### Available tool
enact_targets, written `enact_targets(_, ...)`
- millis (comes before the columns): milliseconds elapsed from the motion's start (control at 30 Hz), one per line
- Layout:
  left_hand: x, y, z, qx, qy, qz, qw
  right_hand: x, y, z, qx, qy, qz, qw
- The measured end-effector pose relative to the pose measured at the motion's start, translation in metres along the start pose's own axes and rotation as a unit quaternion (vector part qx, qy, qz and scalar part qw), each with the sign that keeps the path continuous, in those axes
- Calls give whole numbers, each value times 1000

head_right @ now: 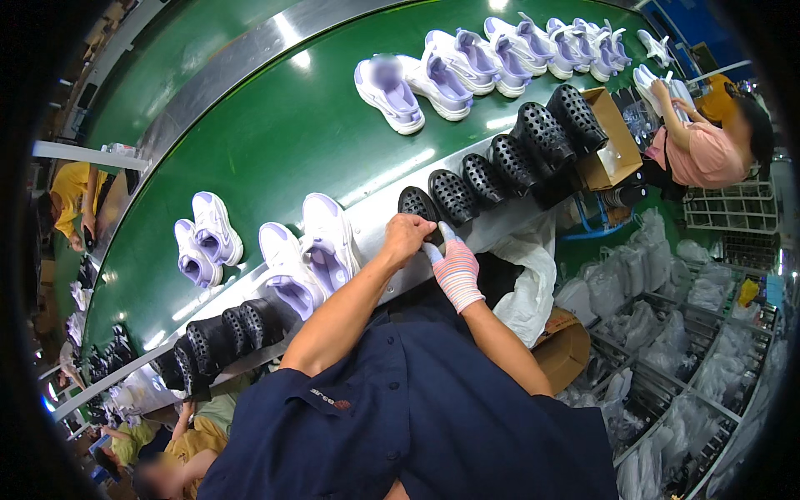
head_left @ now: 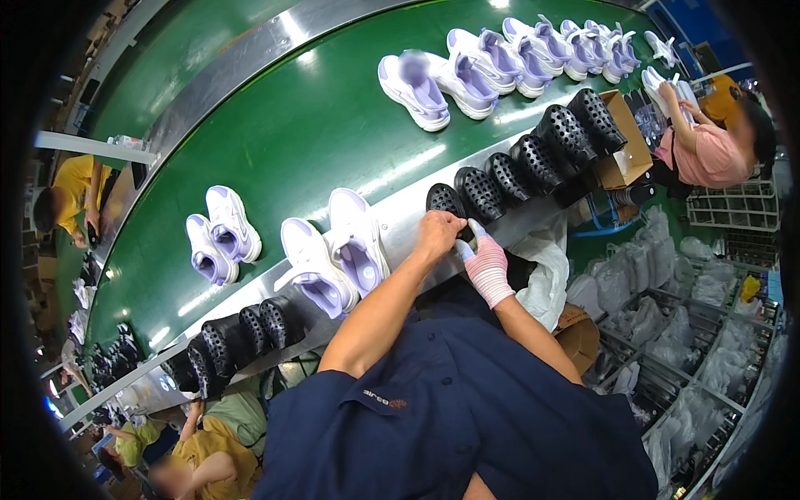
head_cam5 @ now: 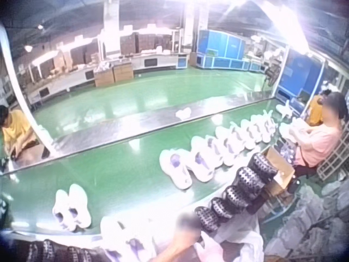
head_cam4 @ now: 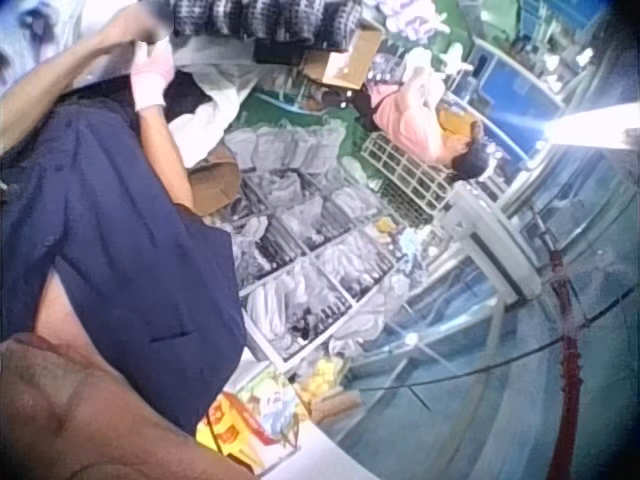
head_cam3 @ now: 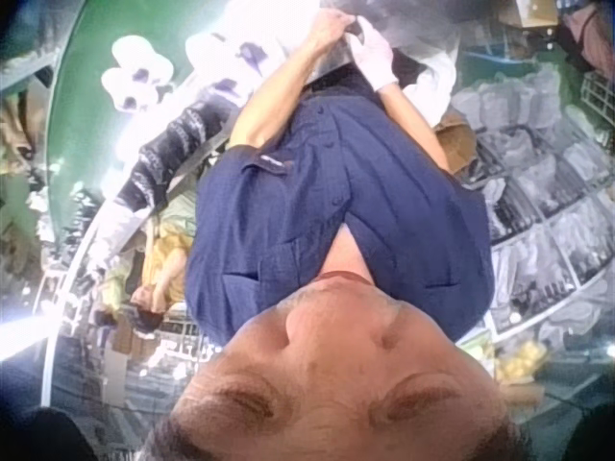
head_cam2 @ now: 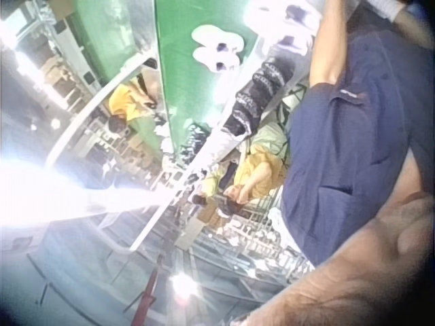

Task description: The person performs quality control and assembly tasks on sneakers by checking soles, inserting insoles, and adjusting the upper material on a conveyor line. They handle black and white sneakers, checking each component before placing them back on the belt.

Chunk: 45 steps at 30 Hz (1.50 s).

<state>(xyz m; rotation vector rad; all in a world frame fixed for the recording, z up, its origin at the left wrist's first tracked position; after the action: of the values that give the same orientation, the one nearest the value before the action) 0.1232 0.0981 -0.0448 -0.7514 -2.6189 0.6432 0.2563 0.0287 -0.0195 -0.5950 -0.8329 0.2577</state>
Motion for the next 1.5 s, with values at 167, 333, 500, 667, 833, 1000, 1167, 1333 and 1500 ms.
enact_targets(167,15,-19,-4,-66,80,-8,995,4,-6,3,-31,25,-36,999)
enact_targets(333,42,-46,-10,-41,124,-64,989,-4,-14,21,29,50,-31,998)
enact_targets(500,62,-118,-59,-123,-26,-28,992,8,-46,21,88,194,8,977)
enact_targets(667,58,-163,-17,-64,-385,47,920,15,-87,77,214,391,176,878)
enact_targets(833,55,-193,8,-62,-396,76,913,-1,-80,108,159,144,111,970)
enact_targets(1000,125,-227,1,-89,233,-278,928,-13,-78,136,154,9,212,965)
enact_targets(1167,152,-171,9,-81,347,-246,901,-29,-64,162,191,-125,174,958)
enact_targets(1333,140,-127,8,-110,338,-134,925,-53,-42,184,195,-243,73,948)
enact_targets(1500,145,-113,18,-102,299,-156,936,-86,-10,174,166,-302,84,935)
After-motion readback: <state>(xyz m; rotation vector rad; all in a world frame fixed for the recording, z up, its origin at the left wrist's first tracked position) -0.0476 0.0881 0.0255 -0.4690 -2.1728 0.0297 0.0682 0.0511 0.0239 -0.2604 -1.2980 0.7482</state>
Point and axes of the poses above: each hand's wrist, its own y-axis towards the middle knuckle, its own x-axis out of the back of the hand, z = x × y, the point moved 5 cm from there along y, towards the middle knuckle, and after that the axes turned 15 degrees about z, right-handed, at the moved point
